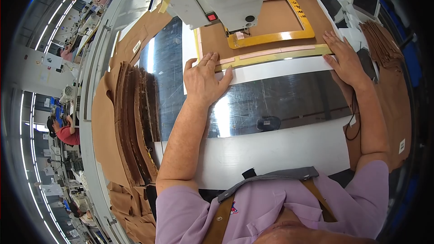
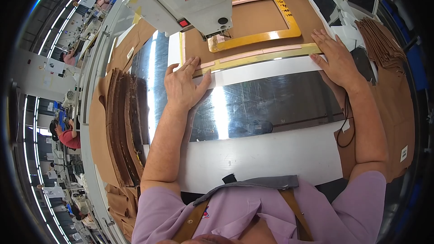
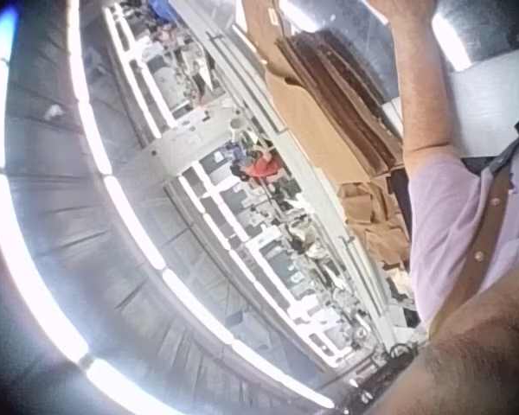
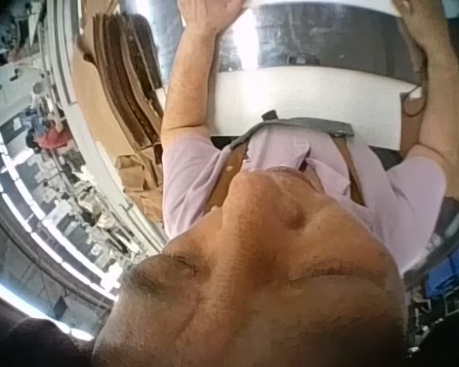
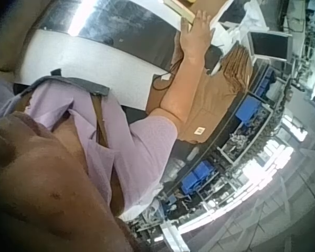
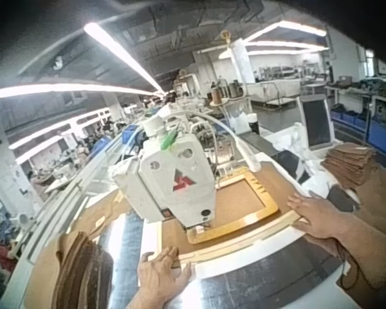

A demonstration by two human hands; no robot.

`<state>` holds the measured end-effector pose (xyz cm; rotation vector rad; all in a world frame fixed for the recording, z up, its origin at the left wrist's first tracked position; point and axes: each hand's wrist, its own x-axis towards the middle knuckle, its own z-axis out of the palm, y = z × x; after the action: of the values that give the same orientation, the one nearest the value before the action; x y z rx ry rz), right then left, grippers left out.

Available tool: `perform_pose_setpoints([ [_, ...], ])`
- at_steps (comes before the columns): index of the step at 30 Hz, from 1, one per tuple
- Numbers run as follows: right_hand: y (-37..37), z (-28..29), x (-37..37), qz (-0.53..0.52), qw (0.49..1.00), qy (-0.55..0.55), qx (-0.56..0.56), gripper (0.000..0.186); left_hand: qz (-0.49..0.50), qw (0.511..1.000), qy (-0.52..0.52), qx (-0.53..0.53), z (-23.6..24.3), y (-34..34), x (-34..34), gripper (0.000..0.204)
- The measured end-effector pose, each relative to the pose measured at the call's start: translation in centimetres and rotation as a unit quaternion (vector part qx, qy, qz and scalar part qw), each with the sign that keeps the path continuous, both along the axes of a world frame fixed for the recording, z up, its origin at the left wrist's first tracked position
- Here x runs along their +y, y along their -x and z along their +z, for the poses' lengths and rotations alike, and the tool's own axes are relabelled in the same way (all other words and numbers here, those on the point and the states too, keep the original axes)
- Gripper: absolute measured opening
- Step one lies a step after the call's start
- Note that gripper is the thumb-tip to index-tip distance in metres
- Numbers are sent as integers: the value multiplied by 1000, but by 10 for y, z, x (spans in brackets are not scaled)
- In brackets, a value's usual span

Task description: Operating an industrial sewing machine to assemble leather bag components, including placing fabric in a guide and aligning labels.

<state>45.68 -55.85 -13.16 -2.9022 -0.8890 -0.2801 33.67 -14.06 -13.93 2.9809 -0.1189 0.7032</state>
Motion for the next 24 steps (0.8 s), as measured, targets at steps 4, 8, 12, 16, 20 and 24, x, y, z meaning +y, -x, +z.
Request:
perform_pose_setpoints([
  [4,1,2,-4,-3,1000,-15,8,59,21,999,25,-1,14,0,-6,43],
  [8,0,-4,-10,-17,1000,-14,-18,57,-70,990,0,-122,14,-7,-4,32],
  [12,-3,-6,1,29,994,-63,-86,54,-71,995,63,-20,3,-11,11,32],
  [16,-2,-9,-11,11,997,-47,-54,48,-82,994,78,-12,2,-15,5,27],
  [20,-3,-14,-12,21,994,-76,-78,43,-55,994,97,4,1,-14,8,26],
  [24,-1,-7,-13,9,996,-63,-63,44,-18,996,82,18,0,-13,12,27],
])
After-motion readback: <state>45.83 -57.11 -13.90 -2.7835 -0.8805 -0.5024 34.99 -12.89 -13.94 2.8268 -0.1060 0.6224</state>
